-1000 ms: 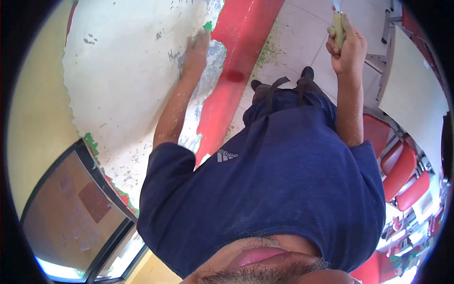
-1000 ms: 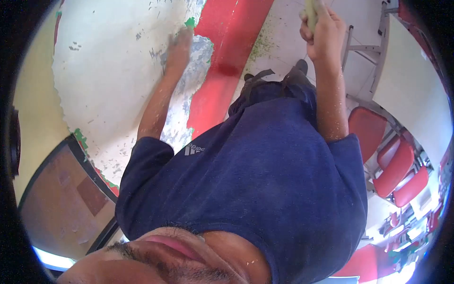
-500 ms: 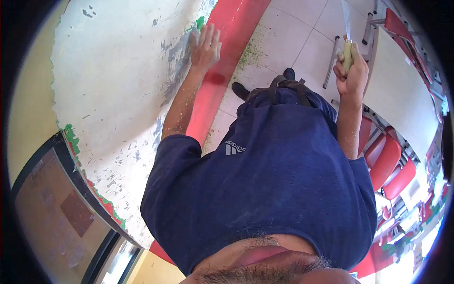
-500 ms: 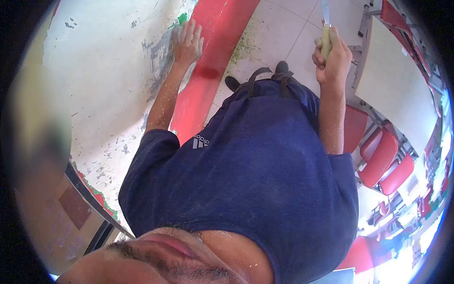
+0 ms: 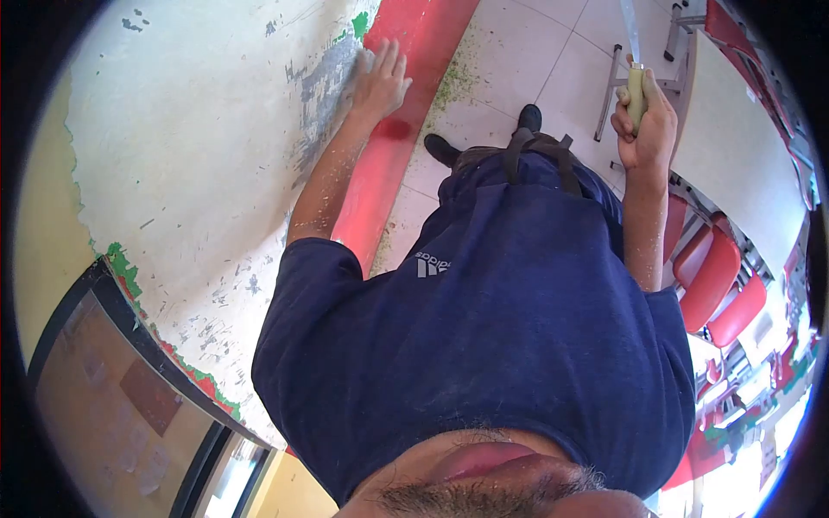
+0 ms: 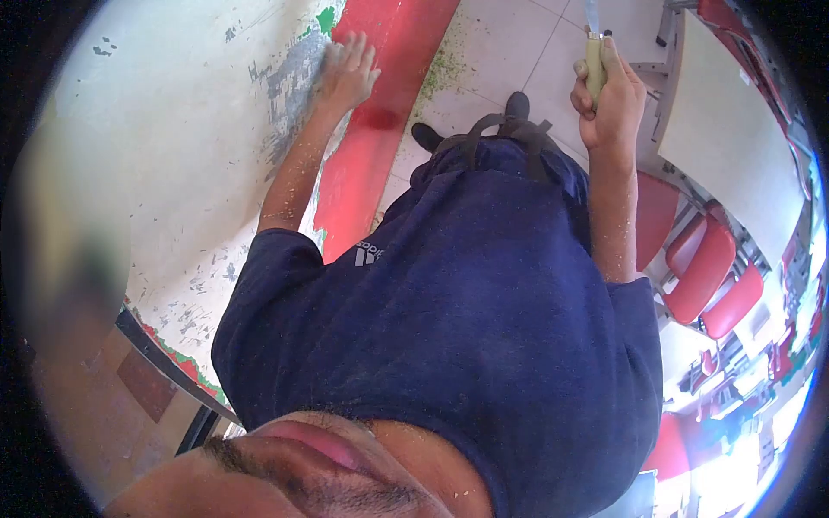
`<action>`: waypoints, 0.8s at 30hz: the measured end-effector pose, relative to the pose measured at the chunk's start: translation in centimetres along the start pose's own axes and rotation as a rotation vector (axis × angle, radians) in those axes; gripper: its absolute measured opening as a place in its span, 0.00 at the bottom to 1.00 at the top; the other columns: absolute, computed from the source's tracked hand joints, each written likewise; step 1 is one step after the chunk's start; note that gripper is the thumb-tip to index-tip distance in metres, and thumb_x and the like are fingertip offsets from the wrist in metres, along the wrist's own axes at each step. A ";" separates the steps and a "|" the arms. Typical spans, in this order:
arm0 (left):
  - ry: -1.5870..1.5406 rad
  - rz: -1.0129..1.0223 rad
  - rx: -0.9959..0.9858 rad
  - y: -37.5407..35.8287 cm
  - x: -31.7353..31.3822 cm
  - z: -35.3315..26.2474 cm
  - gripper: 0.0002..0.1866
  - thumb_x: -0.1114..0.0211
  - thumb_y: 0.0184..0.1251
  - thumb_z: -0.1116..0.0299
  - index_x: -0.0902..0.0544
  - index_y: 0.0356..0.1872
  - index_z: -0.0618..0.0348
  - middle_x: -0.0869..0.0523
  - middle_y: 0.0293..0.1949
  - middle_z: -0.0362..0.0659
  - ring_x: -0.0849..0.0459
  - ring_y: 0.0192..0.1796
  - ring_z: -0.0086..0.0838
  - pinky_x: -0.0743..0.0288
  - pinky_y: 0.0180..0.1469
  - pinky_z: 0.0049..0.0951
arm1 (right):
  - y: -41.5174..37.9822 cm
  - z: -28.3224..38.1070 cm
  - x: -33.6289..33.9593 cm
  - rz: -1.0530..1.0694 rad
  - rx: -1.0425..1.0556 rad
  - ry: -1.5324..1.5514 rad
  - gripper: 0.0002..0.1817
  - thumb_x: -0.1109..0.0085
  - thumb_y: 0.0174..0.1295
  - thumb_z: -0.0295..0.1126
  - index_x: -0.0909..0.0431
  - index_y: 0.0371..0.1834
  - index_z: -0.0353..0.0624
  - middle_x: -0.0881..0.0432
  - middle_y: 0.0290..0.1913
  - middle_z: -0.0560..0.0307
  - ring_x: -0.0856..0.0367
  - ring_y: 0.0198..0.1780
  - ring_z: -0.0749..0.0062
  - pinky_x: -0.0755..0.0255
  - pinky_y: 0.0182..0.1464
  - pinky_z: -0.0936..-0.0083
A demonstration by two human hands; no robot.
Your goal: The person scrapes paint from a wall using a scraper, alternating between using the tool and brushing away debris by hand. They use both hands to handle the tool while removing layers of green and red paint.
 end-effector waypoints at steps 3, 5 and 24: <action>0.256 -0.064 0.128 -0.1 4.6 1.1 0.29 0.47 0.68 0.55 0.30 0.66 0.61 0.40 0.74 0.49 0.45 0.76 0.39 0.56 0.74 0.55 | 0.0 -1.0 -0.5 0.010 -0.034 -0.002 0.14 0.48 0.71 0.37 0.25 0.47 0.36 0.24 0.25 0.52 0.39 0.13 0.80 0.51 0.13 0.86; 0.535 0.060 0.155 -0.6 1.5 2.9 0.31 0.46 0.66 0.54 0.30 0.66 0.63 0.41 0.74 0.49 0.46 0.77 0.38 0.59 0.75 0.53 | 0.2 -1.4 -0.8 0.022 -0.049 0.001 0.14 0.48 0.71 0.37 0.25 0.46 0.36 0.24 0.26 0.52 0.39 0.13 0.80 0.51 0.13 0.86; 0.690 0.323 -0.057 1.5 0.8 3.1 0.37 0.47 0.64 0.59 0.43 0.73 0.60 0.52 0.77 0.45 0.55 0.78 0.37 0.60 0.75 0.52 | 2.0 -5.0 5.7 -0.176 -0.156 0.013 0.14 0.50 0.72 0.37 0.25 0.45 0.36 0.25 0.25 0.54 0.39 0.13 0.81 0.50 0.13 0.85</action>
Point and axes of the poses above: each hand's wrist, its own y-axis towards the middle knuckle, its own x-axis out of the back of the hand, z = x × y, the point moved 7 cm from there along y, towards the middle knuckle
